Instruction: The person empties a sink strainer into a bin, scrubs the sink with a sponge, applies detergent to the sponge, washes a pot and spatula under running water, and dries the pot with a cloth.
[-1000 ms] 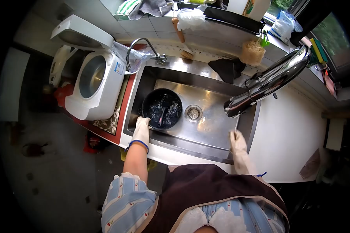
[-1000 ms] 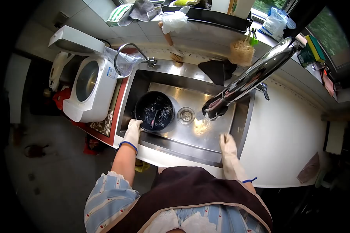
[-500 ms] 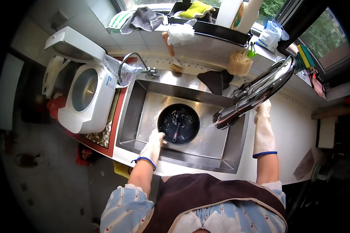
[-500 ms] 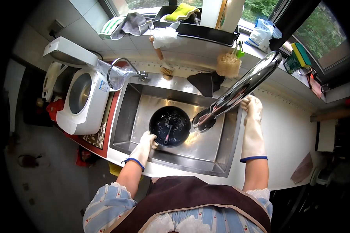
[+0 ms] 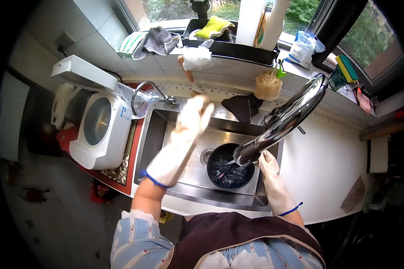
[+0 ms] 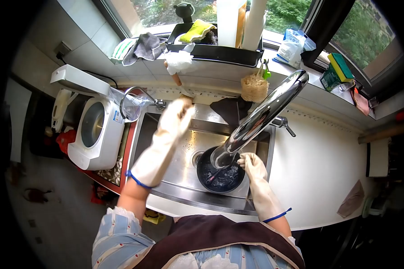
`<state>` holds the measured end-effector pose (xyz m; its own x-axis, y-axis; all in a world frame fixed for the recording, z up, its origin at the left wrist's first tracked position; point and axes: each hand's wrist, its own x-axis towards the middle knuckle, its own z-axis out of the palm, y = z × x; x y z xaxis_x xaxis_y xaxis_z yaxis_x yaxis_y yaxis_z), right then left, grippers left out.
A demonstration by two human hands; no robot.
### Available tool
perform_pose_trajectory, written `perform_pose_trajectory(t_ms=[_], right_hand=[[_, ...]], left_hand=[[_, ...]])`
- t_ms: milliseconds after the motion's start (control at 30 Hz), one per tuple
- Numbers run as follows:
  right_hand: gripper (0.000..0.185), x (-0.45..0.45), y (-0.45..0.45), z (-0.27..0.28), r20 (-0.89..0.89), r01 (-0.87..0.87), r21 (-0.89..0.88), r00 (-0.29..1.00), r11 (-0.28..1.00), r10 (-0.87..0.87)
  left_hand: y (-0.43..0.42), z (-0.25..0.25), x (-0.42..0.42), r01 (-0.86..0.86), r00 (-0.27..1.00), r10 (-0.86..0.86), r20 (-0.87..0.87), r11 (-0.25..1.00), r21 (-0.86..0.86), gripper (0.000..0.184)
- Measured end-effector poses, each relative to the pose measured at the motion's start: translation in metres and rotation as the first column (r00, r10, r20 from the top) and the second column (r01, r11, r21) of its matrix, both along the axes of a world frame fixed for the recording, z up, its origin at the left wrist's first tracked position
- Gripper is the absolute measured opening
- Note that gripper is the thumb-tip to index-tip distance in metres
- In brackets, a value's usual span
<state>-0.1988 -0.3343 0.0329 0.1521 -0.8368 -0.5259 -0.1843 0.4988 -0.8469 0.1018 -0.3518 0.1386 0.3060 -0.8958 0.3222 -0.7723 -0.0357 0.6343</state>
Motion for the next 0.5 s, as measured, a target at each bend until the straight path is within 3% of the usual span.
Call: perform_pose_trajectory(t_ms=[33,67,100,167,200,300,367,433,467,500], right_hand=[[0.021,-0.001,0.009,-0.004,-0.022,-0.010,0.027,1.000,1.000,0.011],[0.021,-0.002,0.017,-0.010,-0.001,-0.009,0.054,1.000,0.998,0.009],[0.021,-0.003,0.024,-0.011,0.010,-0.014,0.058,1.000,0.998,0.013],[0.020,-0.003,0.034,-0.009,0.001,-0.010,0.113,1.000,0.994,0.010],[0.020,-0.005,0.039,-0.012,0.042,0.007,0.142,0.999,0.990,-0.013],[0.019,-0.011,0.050,-0.001,0.076,0.034,0.155,0.996,0.987,-0.046],[0.020,-0.019,0.055,-0.002,0.077,0.051,0.175,0.995,0.983,-0.065],[0.018,-0.028,0.063,-0.010,0.118,0.078,0.118,0.989,0.990,-0.092],[0.019,-0.030,0.063,-0.007,0.106,0.072,0.102,0.991,0.992,-0.083],[0.020,-0.032,0.062,-0.002,0.096,0.071,0.094,0.992,0.993,-0.080]], left_hand=[[-0.024,0.050,-0.003,-0.061,0.998,0.056,-0.042,0.989,-0.135,0.024],[-0.046,0.097,0.002,0.006,0.995,0.013,0.102,0.982,-0.186,0.023],[-0.072,0.118,0.004,0.015,0.899,0.157,0.408,0.922,-0.387,0.027],[-0.119,0.159,0.009,-0.131,0.833,0.155,0.531,0.988,-0.083,0.034],[-0.139,0.154,0.018,-0.101,0.762,0.161,0.627,0.986,-0.131,0.035],[-0.189,0.153,0.039,-0.169,0.746,0.015,0.665,0.971,0.169,0.024],[-0.185,0.172,0.026,-0.250,0.837,0.152,0.526,0.961,0.120,0.021],[-0.156,0.181,0.018,-0.221,0.869,0.270,0.414,0.961,-0.164,0.018],[-0.140,0.178,0.025,-0.048,0.871,0.239,0.430,0.911,-0.410,0.018],[-0.122,0.171,0.025,0.127,0.868,0.213,0.449,0.779,-0.615,0.017]])
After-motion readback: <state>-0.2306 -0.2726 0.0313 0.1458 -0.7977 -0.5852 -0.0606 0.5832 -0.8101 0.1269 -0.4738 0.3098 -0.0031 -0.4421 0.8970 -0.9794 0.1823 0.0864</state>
